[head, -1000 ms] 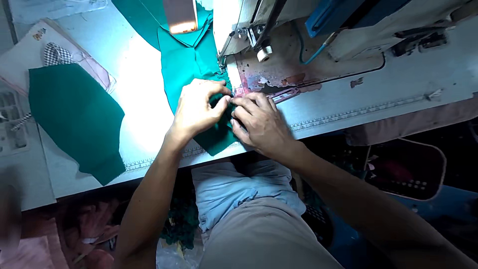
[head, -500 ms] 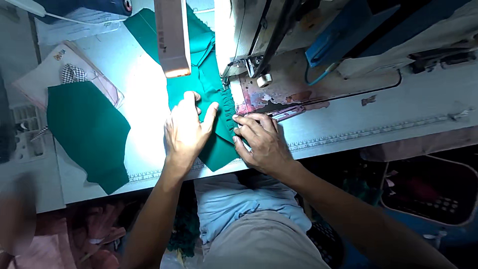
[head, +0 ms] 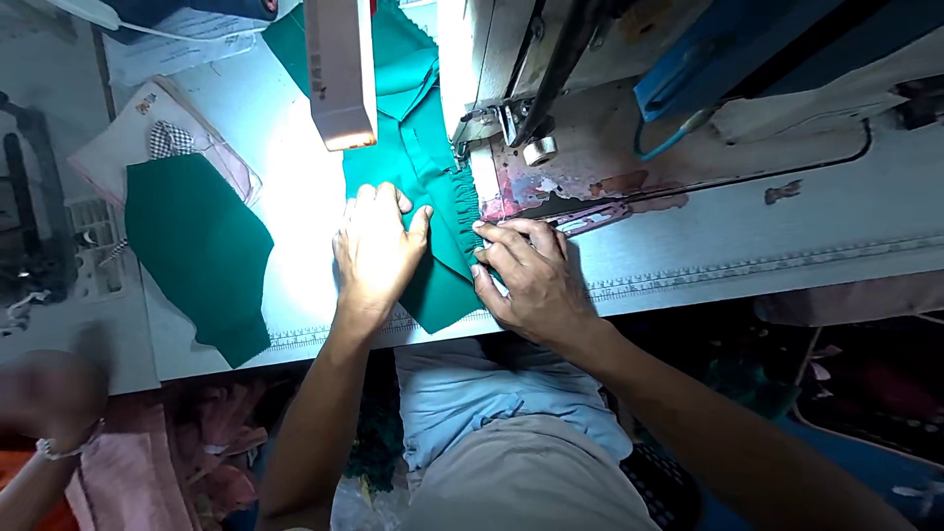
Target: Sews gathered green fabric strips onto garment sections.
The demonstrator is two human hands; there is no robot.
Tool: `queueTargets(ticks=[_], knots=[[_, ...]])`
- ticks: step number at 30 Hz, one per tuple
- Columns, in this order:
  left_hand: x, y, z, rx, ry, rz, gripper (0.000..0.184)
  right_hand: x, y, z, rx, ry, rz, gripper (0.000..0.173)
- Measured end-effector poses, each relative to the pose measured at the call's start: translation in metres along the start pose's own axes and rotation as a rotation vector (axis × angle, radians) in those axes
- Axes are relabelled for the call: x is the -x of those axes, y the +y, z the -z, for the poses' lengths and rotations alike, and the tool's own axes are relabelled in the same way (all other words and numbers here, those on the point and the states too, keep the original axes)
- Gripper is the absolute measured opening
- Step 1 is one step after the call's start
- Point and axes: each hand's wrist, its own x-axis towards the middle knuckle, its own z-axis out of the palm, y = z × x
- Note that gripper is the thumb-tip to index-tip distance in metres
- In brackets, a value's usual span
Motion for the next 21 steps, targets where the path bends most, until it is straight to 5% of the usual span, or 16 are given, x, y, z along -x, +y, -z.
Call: queueTargets(ticks=[4, 8, 10, 13, 15, 21], knots=[[-0.011, -0.004, 0.007, 0.233, -0.04, -0.005, 0.023, 0.0, 0.001, 0.0, 0.0, 0.002, 0.001, 0.029], [-0.026, 0.001, 0.016, 1.152, -0.317, 0.104, 0.022, 0.001, 0.001, 0.0, -0.003, 0.009, 0.011, 0.026], [-0.025, -0.001, 0.009, 1.331, -0.287, 0.052, 0.028, 0.001, 0.001, 0.001, 0.0, 0.016, 0.014, 0.025], [-0.015, -0.007, -0.014, 0.732, 0.068, -0.419, 0.023, 0.0, 0.002, -0.001, -0.006, 0.031, 0.011, 0.025], [-0.012, -0.009, -0.026, 0.404, 0.164, -0.655, 0.022, 0.001, 0.002, -0.001, -0.004, 0.029, 0.009, 0.025], [-0.012, -0.005, -0.04, 0.099, 0.193, -0.704, 0.031, 0.001, 0.001, 0.001, 0.012, 0.028, 0.016, 0.019]])
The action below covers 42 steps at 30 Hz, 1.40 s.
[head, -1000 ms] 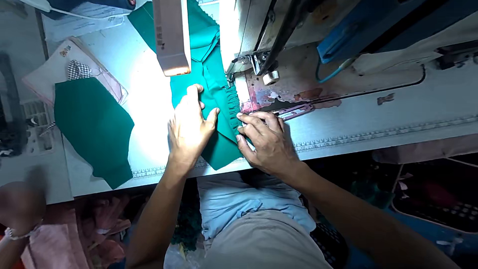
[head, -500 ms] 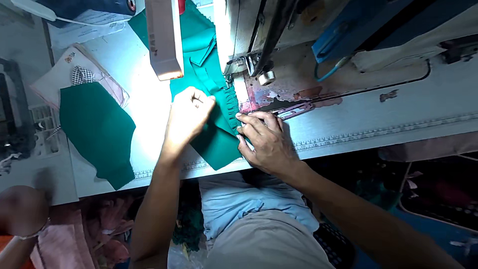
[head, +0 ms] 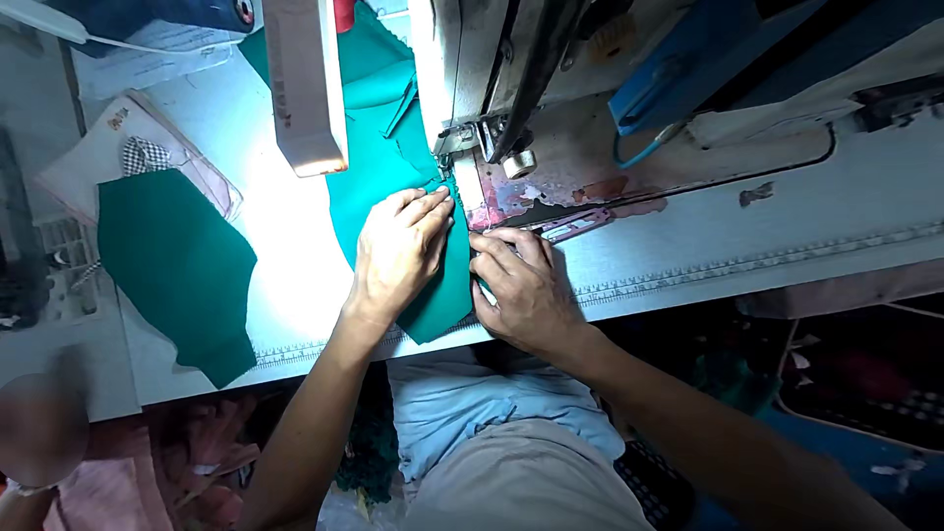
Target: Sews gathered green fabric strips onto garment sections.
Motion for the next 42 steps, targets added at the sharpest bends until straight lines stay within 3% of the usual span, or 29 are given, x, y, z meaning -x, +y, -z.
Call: queueTargets(ticks=[19, 24, 42], knots=[[0.001, -0.015, 0.0, 0.106, 0.003, -0.031, 0.028, -0.003, -0.004, 0.001, 0.079, -0.078, 0.004, 0.021], [-0.002, -0.01, -0.001, 0.177, 0.017, 0.085, 0.03, -0.003, -0.003, -0.001, 0.075, -0.076, 0.008, 0.021], [0.002, 0.006, -0.008, -0.108, 0.004, 0.097, 0.039, -0.004, -0.004, 0.002, 0.084, -0.091, 0.015, 0.021]])
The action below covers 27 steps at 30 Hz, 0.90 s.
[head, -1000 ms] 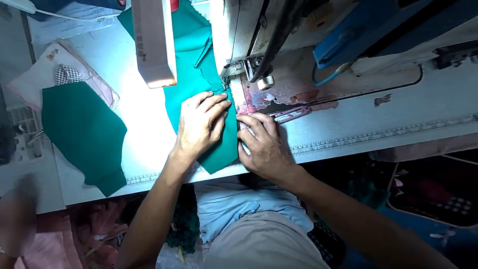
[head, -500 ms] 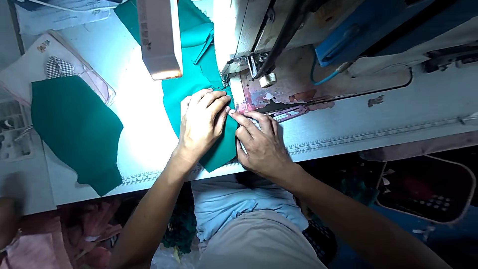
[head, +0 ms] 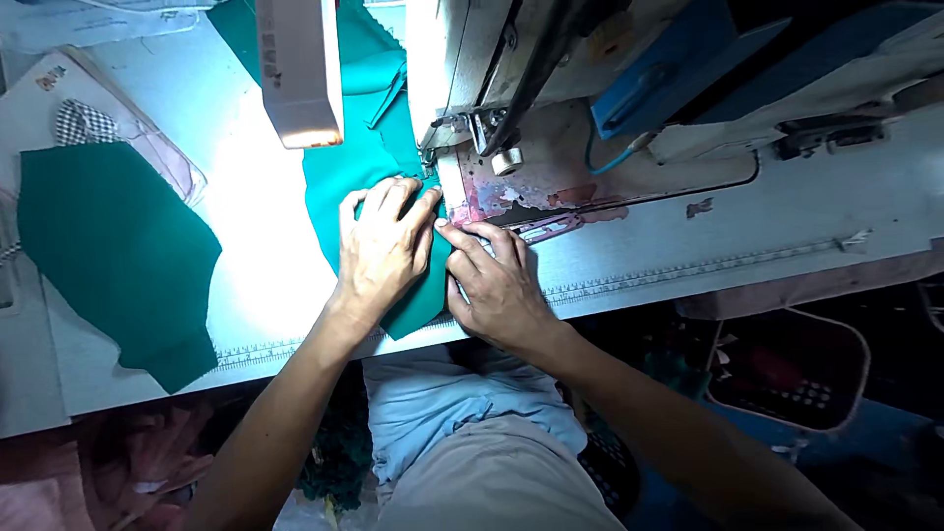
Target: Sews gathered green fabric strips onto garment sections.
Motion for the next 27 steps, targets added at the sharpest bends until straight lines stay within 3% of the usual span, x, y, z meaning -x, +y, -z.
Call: queueTargets(ticks=[11, 16, 27], knots=[[-0.008, -0.008, 0.001, -0.027, -0.034, -0.015, 0.04, -0.013, 0.004, 0.003, -0.004, -0.027, 0.003, 0.022], [-0.005, -0.022, 0.009, 0.107, -0.1, -0.081, 0.042, -0.018, 0.003, 0.003, -0.005, -0.034, -0.017, 0.021], [-0.003, -0.028, 0.011, 0.183, -0.051, -0.151, 0.037, -0.024, 0.0, 0.007, 0.018, -0.035, -0.055, 0.023]])
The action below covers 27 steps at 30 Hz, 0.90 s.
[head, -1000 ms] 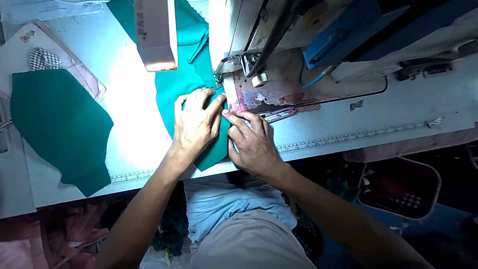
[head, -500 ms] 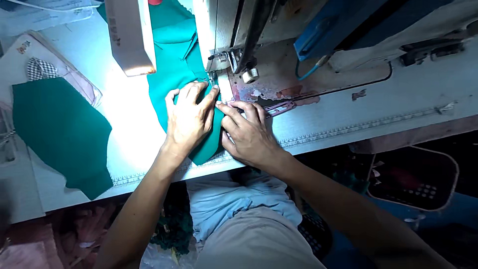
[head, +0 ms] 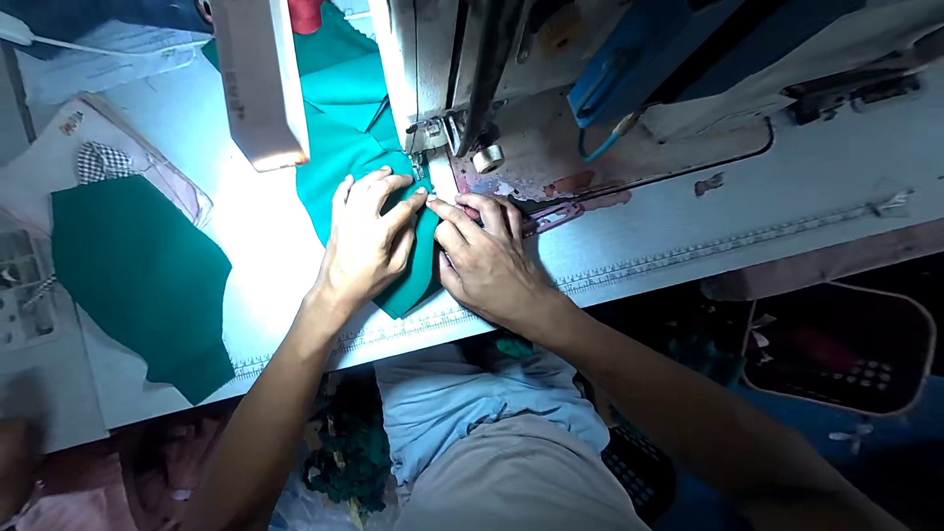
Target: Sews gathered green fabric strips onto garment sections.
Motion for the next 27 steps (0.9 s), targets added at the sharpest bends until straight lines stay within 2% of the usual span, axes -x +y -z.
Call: queueTargets(ticks=[2, 5, 6, 9, 10, 14, 16, 19, 22, 25, 27], knots=[[0.01, 0.011, 0.01, 0.072, -0.045, -0.014, 0.036, 0.006, -0.006, 0.004, -0.024, -0.004, -0.059, 0.026], [0.022, 0.025, 0.016, 0.037, -0.148, 0.005, 0.063, 0.015, -0.008, 0.005, -0.037, 0.014, -0.1, 0.034], [0.026, 0.028, 0.015, 0.02, -0.14, 0.016, 0.062, 0.016, -0.009, 0.005, -0.035, 0.017, -0.098, 0.035], [0.029, 0.037, 0.009, 0.05, 0.017, 0.042, 0.024, 0.015, -0.01, 0.008, -0.063, 0.028, -0.093, 0.034], [0.028, 0.039, 0.01, 0.056, 0.033, 0.057, 0.022, 0.015, -0.011, 0.01, -0.081, 0.026, -0.1, 0.035], [0.024, 0.048, 0.015, -0.068, -0.098, 0.136, 0.051, 0.012, -0.012, 0.016, -0.171, 0.01, -0.159, 0.036], [0.026, 0.048, 0.013, -0.099, -0.093, 0.144, 0.048, 0.011, -0.013, 0.018, -0.213, -0.001, -0.187, 0.036], [0.029, 0.05, 0.014, -0.068, -0.02, 0.15, 0.027, 0.012, -0.016, 0.02, -0.238, -0.003, -0.205, 0.036], [0.028, 0.045, 0.023, -0.04, 0.063, 0.251, 0.021, 0.012, -0.017, 0.02, -0.243, -0.009, -0.214, 0.038], [0.018, 0.035, 0.042, -0.268, 0.16, 0.423, 0.025, 0.013, -0.018, 0.019, -0.178, -0.002, -0.202, 0.038], [0.015, 0.032, 0.049, -0.409, 0.226, 0.448, 0.025, 0.015, -0.019, 0.018, -0.129, 0.003, -0.191, 0.038]])
